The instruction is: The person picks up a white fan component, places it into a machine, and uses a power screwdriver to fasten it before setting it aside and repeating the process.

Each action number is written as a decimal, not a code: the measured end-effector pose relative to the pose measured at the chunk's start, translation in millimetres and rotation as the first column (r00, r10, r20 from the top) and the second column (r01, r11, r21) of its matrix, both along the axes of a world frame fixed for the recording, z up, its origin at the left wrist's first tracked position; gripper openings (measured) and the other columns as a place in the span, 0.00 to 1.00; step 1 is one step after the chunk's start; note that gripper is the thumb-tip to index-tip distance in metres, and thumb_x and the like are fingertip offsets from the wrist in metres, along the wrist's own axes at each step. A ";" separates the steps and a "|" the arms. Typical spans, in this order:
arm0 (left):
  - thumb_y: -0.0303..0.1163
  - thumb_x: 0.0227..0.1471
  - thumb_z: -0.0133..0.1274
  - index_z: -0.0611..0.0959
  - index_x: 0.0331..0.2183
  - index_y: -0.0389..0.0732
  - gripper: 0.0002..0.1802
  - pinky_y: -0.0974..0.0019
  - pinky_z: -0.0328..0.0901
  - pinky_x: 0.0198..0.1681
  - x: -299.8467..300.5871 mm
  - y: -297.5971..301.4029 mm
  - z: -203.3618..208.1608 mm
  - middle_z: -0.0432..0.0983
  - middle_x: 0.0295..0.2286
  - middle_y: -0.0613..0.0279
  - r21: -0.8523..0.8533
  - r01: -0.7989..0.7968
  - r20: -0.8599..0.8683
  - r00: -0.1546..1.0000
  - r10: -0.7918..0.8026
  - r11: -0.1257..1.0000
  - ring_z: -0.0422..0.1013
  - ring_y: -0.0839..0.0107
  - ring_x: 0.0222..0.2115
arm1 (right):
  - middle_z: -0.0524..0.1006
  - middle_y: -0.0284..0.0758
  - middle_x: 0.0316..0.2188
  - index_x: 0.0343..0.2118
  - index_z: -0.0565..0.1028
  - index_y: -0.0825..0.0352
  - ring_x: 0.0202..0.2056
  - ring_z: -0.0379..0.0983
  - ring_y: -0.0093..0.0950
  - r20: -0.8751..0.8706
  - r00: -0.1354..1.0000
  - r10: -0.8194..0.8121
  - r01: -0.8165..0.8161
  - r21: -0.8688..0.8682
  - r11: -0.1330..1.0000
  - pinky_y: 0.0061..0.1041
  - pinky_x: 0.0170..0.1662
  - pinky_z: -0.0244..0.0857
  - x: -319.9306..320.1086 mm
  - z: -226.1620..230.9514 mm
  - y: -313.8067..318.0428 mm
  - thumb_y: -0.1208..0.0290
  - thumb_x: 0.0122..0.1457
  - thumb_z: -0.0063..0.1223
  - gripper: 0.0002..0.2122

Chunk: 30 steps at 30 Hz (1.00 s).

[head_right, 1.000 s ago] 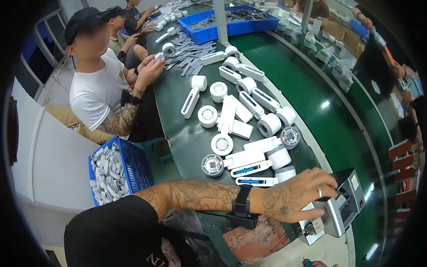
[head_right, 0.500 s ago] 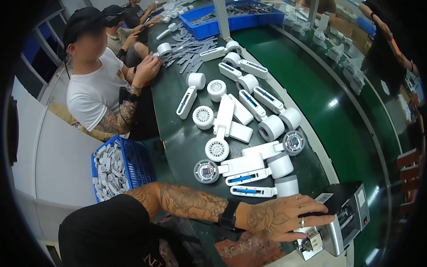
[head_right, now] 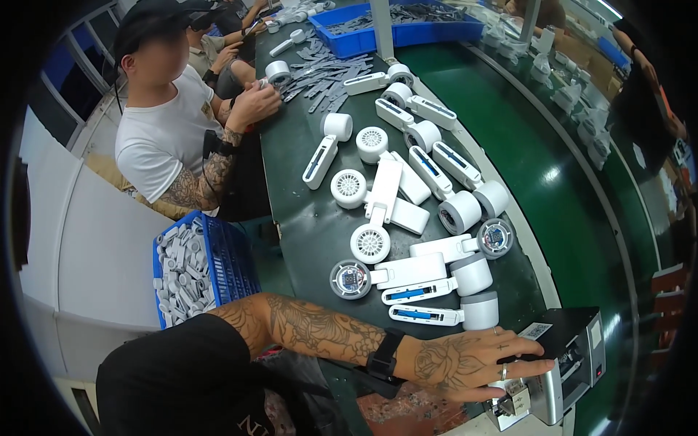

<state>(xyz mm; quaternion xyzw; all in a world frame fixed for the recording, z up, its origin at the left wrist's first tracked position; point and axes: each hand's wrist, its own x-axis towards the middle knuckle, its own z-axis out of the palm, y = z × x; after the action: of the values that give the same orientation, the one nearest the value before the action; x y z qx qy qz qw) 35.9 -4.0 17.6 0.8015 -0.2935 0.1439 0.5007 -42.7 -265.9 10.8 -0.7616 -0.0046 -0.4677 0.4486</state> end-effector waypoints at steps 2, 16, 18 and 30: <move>0.35 0.59 0.53 0.51 0.70 0.40 0.44 0.50 0.57 0.62 0.9 -5.9 -4.7 0.58 0.58 0.45 0.001 -0.014 0.016 1.000 0.014 1.000 0.63 0.48 0.55 | 0.73 0.37 0.27 0.51 0.71 0.79 0.26 0.67 0.32 0.040 0.996 0.073 -0.077 0.104 0.992 0.29 0.31 0.65 4.6 20.1 32.0 0.58 0.76 0.31 0.24; 0.34 0.59 0.53 0.54 0.69 0.40 0.42 0.52 0.59 0.59 3.2 -6.7 -5.1 0.61 0.55 0.47 0.024 -0.045 0.005 0.999 0.045 0.999 0.63 0.52 0.53 | 0.75 0.39 0.23 0.36 0.74 0.73 0.22 0.67 0.40 0.047 0.999 0.012 -0.015 0.056 0.998 0.36 0.27 0.62 1.6 9.0 11.0 0.68 0.75 0.35 0.16; 0.34 0.59 0.52 0.56 0.69 0.39 0.41 0.53 0.58 0.59 2.4 -4.0 -1.6 0.62 0.55 0.47 -0.009 -0.018 0.025 1.000 0.018 1.000 0.63 0.53 0.53 | 0.75 0.38 0.24 0.36 0.74 0.73 0.22 0.68 0.39 0.036 0.999 -0.011 0.010 0.024 1.000 0.35 0.28 0.63 -0.1 15.4 18.1 0.67 0.75 0.35 0.17; 0.36 0.60 0.54 0.56 0.70 0.45 0.41 0.53 0.63 0.58 0.9 0.8 3.5 0.66 0.54 0.52 0.056 -0.064 0.026 0.998 0.062 0.996 0.66 0.56 0.52 | 0.70 0.42 0.46 0.55 0.62 0.71 0.44 0.69 0.31 -0.047 0.981 0.188 -0.167 0.287 0.943 0.23 0.41 0.69 -14.9 -40.2 -57.0 0.47 0.71 0.40 0.26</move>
<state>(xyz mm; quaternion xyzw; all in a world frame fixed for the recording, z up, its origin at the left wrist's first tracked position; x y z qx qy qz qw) 36.8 -3.3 21.1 0.8224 -0.2781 0.1608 0.4695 -57.6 -322.9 -29.4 -0.7033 0.0099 -0.3927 0.5925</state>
